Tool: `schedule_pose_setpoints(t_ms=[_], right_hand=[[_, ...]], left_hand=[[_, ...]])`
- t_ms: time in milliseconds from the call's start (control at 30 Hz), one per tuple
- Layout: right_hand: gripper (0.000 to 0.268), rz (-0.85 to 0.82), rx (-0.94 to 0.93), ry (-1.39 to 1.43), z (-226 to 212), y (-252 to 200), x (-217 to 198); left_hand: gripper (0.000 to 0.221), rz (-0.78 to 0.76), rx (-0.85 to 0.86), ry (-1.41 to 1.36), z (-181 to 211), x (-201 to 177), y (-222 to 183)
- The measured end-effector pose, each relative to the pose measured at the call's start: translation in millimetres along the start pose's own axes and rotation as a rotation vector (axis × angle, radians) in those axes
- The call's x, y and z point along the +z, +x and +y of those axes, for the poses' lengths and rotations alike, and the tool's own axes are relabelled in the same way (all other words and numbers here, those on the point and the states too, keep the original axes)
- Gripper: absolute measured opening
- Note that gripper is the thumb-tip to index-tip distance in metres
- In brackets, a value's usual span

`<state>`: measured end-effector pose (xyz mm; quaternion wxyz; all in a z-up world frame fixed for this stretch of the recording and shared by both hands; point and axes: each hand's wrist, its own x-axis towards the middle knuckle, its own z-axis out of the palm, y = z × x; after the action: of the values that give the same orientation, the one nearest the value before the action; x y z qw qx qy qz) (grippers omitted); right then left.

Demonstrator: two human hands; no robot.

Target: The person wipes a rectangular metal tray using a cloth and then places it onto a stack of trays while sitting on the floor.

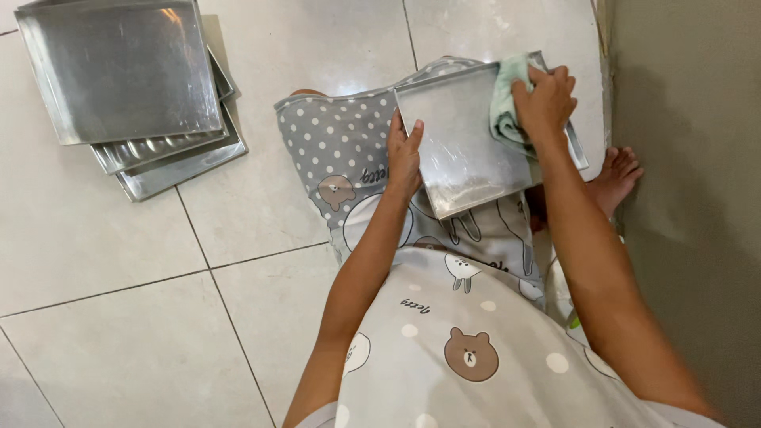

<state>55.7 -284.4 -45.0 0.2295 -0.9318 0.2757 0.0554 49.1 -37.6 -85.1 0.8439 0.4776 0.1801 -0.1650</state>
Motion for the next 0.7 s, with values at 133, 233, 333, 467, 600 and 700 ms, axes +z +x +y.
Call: schedule_pose_setpoints(t_ms=[133,233,333,467,600,700], right_hand=[[0.051,0.038,0.01,-0.055,-8,-14,4],[0.064,-0.083,-0.051,-0.037,-78,-63,2],[0.071,-0.113,-0.26,-0.021,-122,-104,27],[0.055,-0.055,-0.512,-0.048,-149,-118,52],[0.053,-0.066,-0.395,-0.091,-127,-60,39],[0.05,0.174,-0.362,-0.236,-93,-25,39]], left_hand=[[0.09,-0.087,0.0,0.041,27,9,-3],[0.089,-0.135,-0.038,0.121,54,7,-1],[0.079,-0.088,-0.093,0.099,88,-15,0],[0.082,-0.165,0.073,-0.147,122,-90,0],[0.076,-0.025,0.092,-0.081,110,-116,9],[0.091,-0.16,0.108,-0.131,107,-108,15]])
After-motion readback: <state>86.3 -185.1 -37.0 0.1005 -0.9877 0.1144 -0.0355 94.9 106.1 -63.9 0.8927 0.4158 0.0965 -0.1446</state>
